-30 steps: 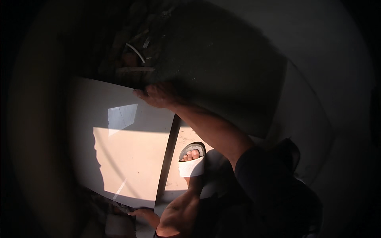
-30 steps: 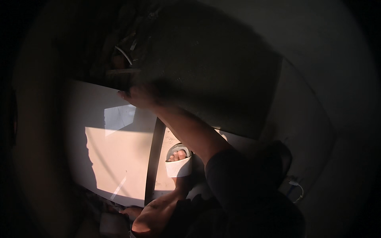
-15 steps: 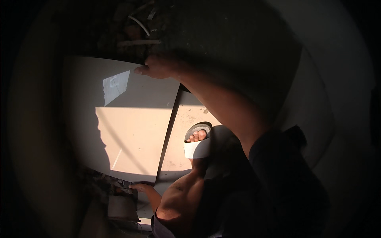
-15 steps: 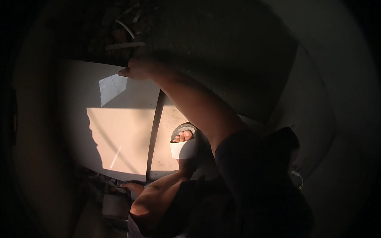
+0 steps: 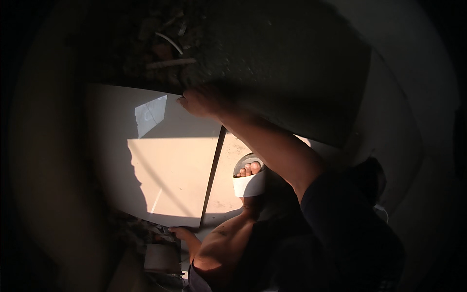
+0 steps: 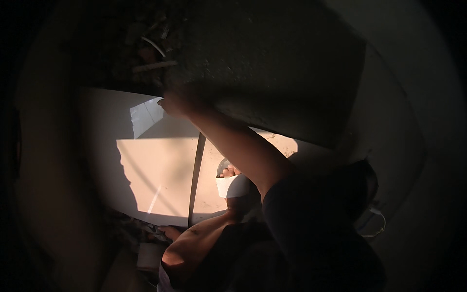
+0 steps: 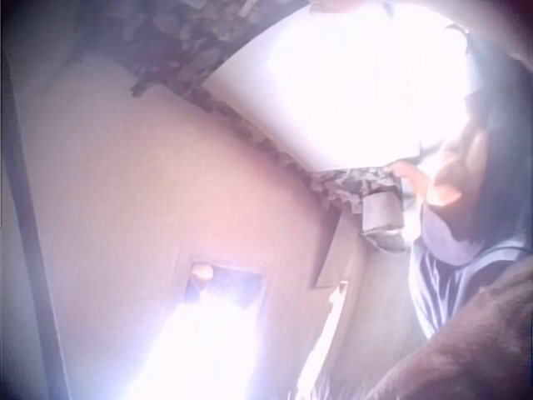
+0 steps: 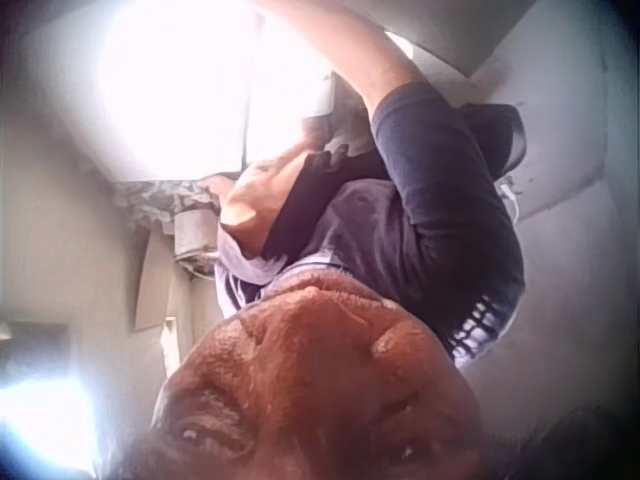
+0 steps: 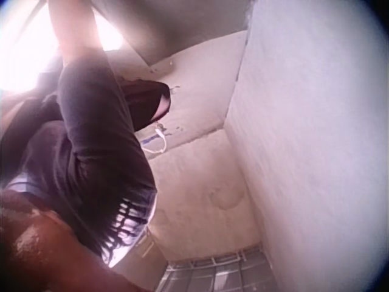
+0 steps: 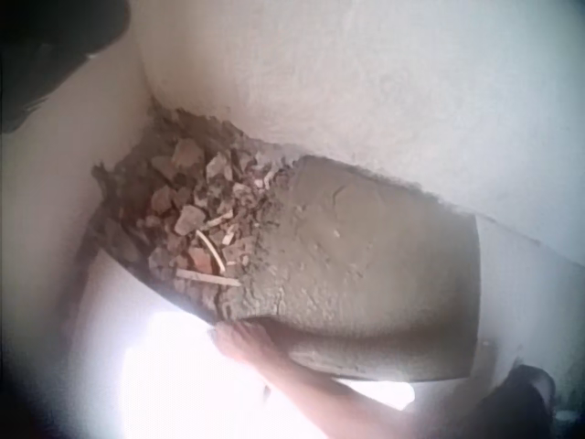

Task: The person scoops cement from a bucket and spreads it on the floor with a trowel, then places a large white tile onto the cement and taps it with a rubber mallet to level it. The person repeats the process by spreading more cement and positioning another tile.

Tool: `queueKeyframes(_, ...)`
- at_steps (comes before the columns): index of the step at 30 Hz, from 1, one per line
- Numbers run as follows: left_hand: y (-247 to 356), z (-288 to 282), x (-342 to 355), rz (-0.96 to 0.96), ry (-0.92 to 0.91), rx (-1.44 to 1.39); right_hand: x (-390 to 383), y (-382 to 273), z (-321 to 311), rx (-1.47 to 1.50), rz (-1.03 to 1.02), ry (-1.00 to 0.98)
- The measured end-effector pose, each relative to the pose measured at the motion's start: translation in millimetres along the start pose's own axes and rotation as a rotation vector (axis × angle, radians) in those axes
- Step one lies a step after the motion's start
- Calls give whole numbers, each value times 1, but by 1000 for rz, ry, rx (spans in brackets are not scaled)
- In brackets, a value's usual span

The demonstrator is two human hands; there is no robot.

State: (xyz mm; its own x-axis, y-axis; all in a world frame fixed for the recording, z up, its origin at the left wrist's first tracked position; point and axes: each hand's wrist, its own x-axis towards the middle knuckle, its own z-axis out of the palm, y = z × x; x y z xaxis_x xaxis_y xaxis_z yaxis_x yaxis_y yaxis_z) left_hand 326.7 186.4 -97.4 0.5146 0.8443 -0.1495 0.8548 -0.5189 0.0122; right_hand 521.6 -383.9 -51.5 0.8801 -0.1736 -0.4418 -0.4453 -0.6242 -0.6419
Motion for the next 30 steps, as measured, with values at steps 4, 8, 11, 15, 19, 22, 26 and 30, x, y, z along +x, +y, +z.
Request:
queueKeyframes(4, 2, -4, 6, -179, -183, -27, -15, -2, 7, 100, -45, 136)
queueKeyframes(8, 10, -10, 2, -117, -92, -36, -26, -3, 17, 79, -51, 219)
queueKeyframes(11, 16, -15, -3, -81, -67, -34, -27, -1, 31, 1, -57, 201)
queueKeyframes(15, 37, -10, -9, 19, -17, -33, -21, 1, 46, -151, -146, 335)
queueKeyframes(19, 65, 5, -13, 162, -6, -9, -16, 0, 45, 4, -45, 244)
queueKeyframes(22, 81, 11, -14, 241, -3, 6, -14, -4, 40, 8, -2, 141)
queueKeyframes(26, 99, 13, -17, 315, 2, 17, -12, -13, 37, 8, -5, 147)
queueKeyframes(30, 114, 12, -17, 387, 16, 21, -10, -15, 36, 38, 45, 181)
